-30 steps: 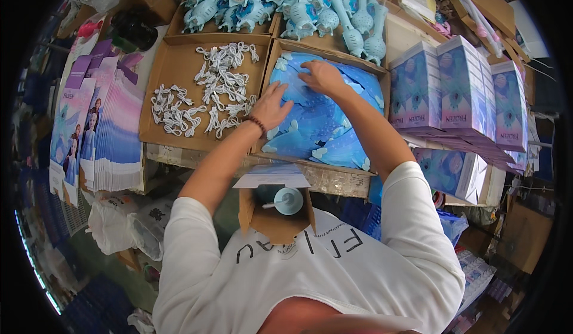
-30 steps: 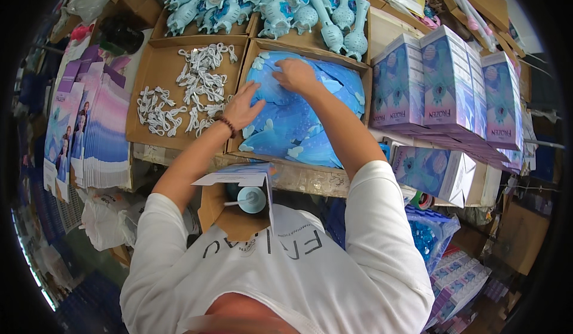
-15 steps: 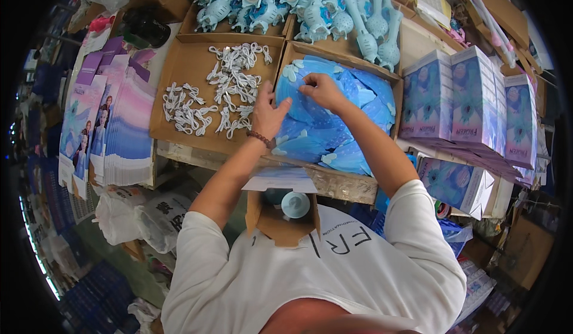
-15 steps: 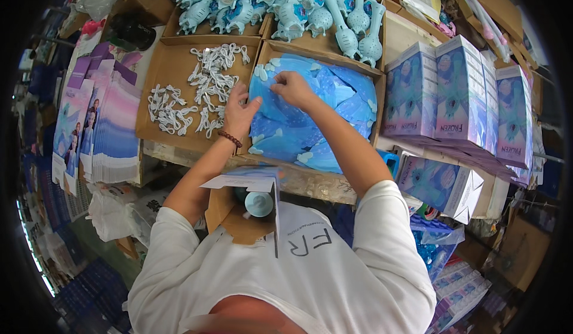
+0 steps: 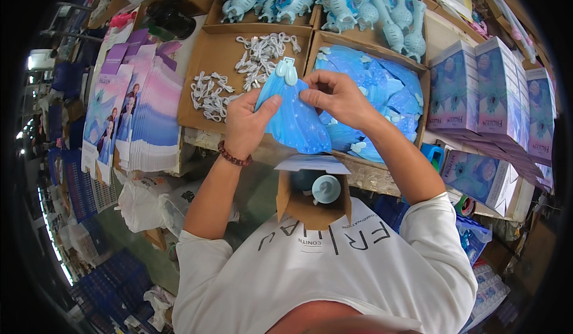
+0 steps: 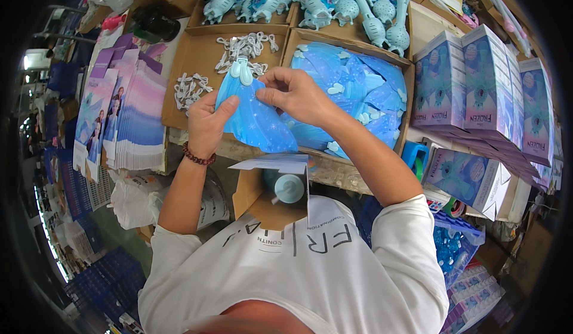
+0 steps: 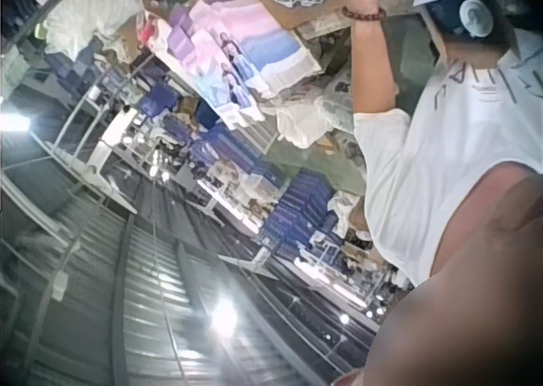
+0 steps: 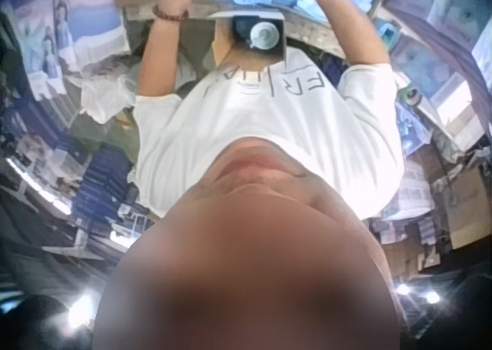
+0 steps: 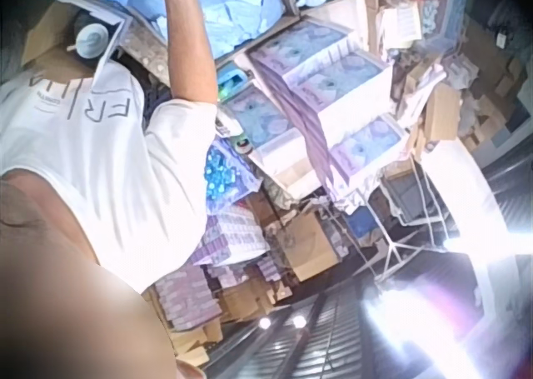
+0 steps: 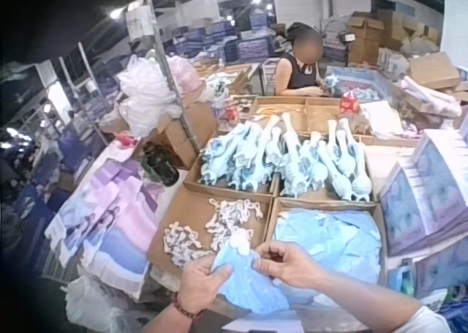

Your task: The person repeatedly assembles small kits by folding flat boxes, inserting a blue plastic toy and a blue paper insert, and closing the box. The finished boxes are stacked on the table.

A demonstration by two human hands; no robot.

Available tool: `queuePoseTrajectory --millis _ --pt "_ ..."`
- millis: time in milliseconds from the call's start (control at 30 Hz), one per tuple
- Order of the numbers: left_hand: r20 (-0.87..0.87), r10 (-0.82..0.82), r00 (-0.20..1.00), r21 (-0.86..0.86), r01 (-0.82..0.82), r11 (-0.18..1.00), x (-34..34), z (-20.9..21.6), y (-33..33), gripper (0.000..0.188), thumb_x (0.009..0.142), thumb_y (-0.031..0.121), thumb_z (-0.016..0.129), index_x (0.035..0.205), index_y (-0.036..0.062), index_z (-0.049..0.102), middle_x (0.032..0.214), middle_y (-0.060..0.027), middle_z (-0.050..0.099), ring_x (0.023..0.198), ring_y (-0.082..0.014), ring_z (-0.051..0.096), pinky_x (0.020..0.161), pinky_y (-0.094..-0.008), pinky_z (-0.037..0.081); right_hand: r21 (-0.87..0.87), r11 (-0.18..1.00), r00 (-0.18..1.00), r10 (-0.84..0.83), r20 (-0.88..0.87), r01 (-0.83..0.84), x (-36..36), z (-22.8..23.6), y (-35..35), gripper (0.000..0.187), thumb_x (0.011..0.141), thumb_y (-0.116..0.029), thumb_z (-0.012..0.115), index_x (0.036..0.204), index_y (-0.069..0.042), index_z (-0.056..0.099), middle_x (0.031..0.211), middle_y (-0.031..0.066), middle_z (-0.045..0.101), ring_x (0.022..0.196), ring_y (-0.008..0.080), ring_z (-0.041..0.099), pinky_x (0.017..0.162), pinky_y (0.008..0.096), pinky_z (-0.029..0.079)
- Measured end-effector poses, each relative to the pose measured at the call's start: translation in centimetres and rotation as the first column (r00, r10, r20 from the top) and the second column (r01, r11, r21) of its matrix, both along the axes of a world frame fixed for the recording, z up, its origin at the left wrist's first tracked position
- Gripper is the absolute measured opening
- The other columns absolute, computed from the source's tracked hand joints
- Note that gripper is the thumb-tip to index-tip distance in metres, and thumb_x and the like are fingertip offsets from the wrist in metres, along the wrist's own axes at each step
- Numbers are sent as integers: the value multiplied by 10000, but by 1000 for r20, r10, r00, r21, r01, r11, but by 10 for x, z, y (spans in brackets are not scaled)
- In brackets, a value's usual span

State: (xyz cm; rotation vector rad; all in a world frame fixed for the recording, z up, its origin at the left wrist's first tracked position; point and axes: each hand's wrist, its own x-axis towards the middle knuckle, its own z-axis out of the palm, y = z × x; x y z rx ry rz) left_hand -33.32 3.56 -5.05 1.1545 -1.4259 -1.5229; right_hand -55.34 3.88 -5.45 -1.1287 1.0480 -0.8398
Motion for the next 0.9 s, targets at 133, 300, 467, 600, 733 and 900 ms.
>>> queuePoseTrajectory --millis 133,300,467,600,733,900 --pt "40 35 999 -21 -34 999 9 17 13 247 936 146 656 1078 -55 668 927 -56 700 778 -80 629 700 -236 525 -104 992 994 -62 93 72 14 14 0 280 921 -212 675 1085 13 649 895 48 670 777 96 601 657 264 499" --pt "41 57 998 -45 -56 997 16 25 26 249 937 144 653 1082 -57 668 909 -51 701 758 -77 625 687 -236 525 -179 982 996 -53 75 66 23 29 -7 319 910 -253 683 1054 32 666 908 58 681 808 103 611 704 266 504" --pt "165 70 984 -101 -54 993 22 30 35 245 939 150 653 1077 -51 676 902 -46 702 754 -69 619 676 -232 518 -202 978 999 -45 6 46 30 34 -8 316 888 -256 693 984 45 692 844 61 690 779 99 620 696 265 508" --pt "153 111 982 -141 -90 986 23 35 41 234 937 154 658 1062 -42 686 872 -37 697 742 -58 604 662 -227 503 -217 976 999 -34 4 34 32 34 -9 298 883 -226 684 978 56 695 809 66 696 742 101 629 681 267 516" --pt "302 232 925 -226 -166 960 46 40 40 237 930 159 667 1059 -38 692 840 -24 683 731 -56 583 657 -227 486 -179 984 1000 3 -23 -7 37 28 -11 255 889 -182 673 1004 44 697 817 66 704 719 102 635 676 271 524" --pt "403 566 719 -392 -423 817 131 43 54 188 921 153 655 1022 1 699 783 -9 655 704 -78 559 644 -257 472 -160 879 892 432 -133 -449 78 7 -3 254 879 -179 692 1057 3 695 908 74 707 818 139 645 747 305 524"
